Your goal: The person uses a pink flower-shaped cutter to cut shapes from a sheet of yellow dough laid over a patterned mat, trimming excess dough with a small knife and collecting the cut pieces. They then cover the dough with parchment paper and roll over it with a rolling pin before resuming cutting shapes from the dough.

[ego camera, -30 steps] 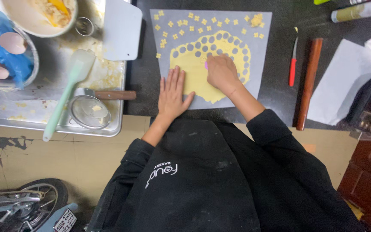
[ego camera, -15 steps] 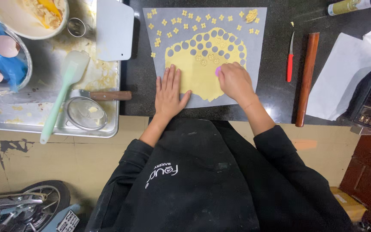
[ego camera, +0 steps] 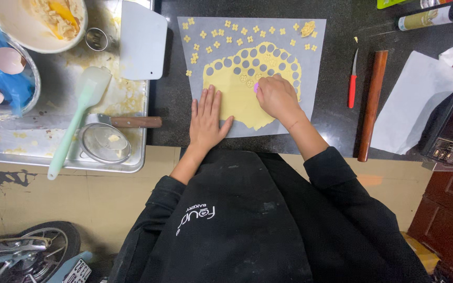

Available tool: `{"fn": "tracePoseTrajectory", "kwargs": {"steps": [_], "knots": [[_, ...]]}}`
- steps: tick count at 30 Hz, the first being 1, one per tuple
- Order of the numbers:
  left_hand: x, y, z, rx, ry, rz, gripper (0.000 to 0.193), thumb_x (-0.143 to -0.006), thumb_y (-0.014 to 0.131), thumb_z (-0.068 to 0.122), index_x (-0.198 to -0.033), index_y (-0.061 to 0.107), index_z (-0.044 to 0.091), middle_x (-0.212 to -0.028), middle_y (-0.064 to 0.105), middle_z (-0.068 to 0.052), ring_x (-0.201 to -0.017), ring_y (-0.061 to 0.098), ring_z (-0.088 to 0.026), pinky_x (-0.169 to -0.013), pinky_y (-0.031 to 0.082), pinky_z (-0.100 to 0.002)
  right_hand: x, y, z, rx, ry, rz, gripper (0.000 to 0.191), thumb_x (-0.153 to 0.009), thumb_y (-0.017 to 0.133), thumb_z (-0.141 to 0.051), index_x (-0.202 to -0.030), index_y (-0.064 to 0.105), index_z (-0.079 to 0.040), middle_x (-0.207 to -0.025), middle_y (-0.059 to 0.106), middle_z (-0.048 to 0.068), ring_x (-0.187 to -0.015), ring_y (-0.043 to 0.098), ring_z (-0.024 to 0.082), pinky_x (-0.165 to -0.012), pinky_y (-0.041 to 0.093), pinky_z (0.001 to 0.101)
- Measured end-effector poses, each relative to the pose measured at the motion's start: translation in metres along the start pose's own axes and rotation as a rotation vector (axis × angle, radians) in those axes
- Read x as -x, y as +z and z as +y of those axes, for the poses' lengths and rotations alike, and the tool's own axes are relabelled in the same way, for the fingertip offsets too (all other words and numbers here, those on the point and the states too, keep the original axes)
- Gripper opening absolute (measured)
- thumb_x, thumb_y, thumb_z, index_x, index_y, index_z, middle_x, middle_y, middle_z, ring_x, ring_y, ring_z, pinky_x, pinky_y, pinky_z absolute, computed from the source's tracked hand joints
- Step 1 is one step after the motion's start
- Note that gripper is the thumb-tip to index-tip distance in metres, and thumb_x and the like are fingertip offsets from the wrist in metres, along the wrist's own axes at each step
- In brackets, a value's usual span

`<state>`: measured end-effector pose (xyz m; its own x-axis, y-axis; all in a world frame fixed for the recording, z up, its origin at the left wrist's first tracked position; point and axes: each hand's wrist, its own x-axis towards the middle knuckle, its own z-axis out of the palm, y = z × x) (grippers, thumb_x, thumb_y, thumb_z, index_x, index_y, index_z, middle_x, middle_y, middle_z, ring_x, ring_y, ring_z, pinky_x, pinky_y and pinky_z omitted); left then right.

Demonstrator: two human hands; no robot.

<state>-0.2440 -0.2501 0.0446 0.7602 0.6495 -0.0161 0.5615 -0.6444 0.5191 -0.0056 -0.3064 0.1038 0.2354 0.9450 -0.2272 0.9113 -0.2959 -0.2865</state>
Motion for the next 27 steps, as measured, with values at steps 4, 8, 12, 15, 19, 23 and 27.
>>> {"fn": "tracePoseTrajectory", "kwargs": {"steps": [4,8,12,15,19,23,27], "knots": [[0.0,0.0,0.001,0.015,-0.009,-0.004,0.079,-0.096,0.059,0.05,-0.156,0.037,0.003,-0.164,0.03,-0.018,-0.154,0.026,-0.033,-0.122,0.023,-0.057,-0.002,0.001,0.001,-0.002,-0.003,-0.017,0.018,-0.092,0.062,-0.017,-0.082,0.068,-0.003,-0.081,0.068,0.015,-0.088,0.064,0.036,-0.077,0.052,0.0487],[0.001,-0.001,0.001,0.008,-0.006,-0.007,0.08,-0.096,0.059,0.05,-0.156,0.036,0.003,-0.164,0.03,-0.018,-0.154,0.026,-0.033,-0.122,0.022,-0.056,-0.005,0.002,0.002,-0.032,0.046,-0.098,0.019,-0.093,0.06,-0.017,-0.084,0.068,-0.002,-0.083,0.069,0.018,-0.089,0.064,0.038,-0.077,0.051,0.0502],[0.002,-0.002,0.002,0.018,-0.01,-0.009,0.08,-0.096,0.06,0.05,-0.157,0.035,0.003,-0.165,0.03,-0.018,-0.155,0.026,-0.033,-0.123,0.022,-0.056,-0.011,0.003,0.0,-0.009,0.108,-0.217,0.02,-0.092,0.059,-0.017,-0.091,0.068,0.001,-0.086,0.068,0.023,-0.087,0.065,0.041,-0.076,0.052,0.0501],[0.002,-0.005,0.002,0.023,-0.021,-0.033,0.081,-0.095,0.06,0.049,-0.157,0.035,0.004,-0.165,0.03,-0.018,-0.154,0.026,-0.033,-0.122,0.022,-0.056,-0.016,0.005,-0.005,-0.025,0.208,-0.317,0.02,-0.094,0.057,-0.016,-0.093,0.068,0.001,-0.088,0.07,0.022,-0.088,0.066,0.042,-0.078,0.051,0.0516],[0.001,-0.007,0.005,0.049,-0.021,-0.038,0.08,-0.095,0.061,0.049,-0.156,0.035,0.004,-0.164,0.03,-0.018,-0.154,0.026,-0.033,-0.122,0.022,-0.056,-0.016,0.006,-0.005,-0.027,0.174,-0.299,0.015,-0.088,0.058,-0.009,-0.091,0.067,0.001,-0.088,0.07,0.023,-0.088,0.067,0.041,-0.078,0.051,0.0511],[0.001,-0.006,0.005,0.045,-0.023,-0.052,0.081,-0.094,0.061,0.049,-0.156,0.035,0.003,-0.164,0.03,-0.018,-0.153,0.027,-0.034,-0.122,0.022,-0.057,-0.013,0.009,-0.004,-0.048,0.188,-0.254,0.013,-0.087,0.058,-0.008,-0.091,0.067,0.001,-0.088,0.07,0.022,-0.089,0.066,0.042,-0.078,0.051,0.0515],[0.002,-0.004,0.004,0.052,-0.018,-0.034,0.082,-0.094,0.062,0.049,-0.156,0.035,0.004,-0.164,0.03,-0.018,-0.153,0.027,-0.034,-0.122,0.023,-0.057,-0.01,0.014,-0.005,-0.042,0.202,-0.229,0.013,-0.083,0.059,-0.004,-0.092,0.067,0.001,-0.09,0.071,0.022,-0.09,0.067,0.041,-0.079,0.052,0.0504]]}}
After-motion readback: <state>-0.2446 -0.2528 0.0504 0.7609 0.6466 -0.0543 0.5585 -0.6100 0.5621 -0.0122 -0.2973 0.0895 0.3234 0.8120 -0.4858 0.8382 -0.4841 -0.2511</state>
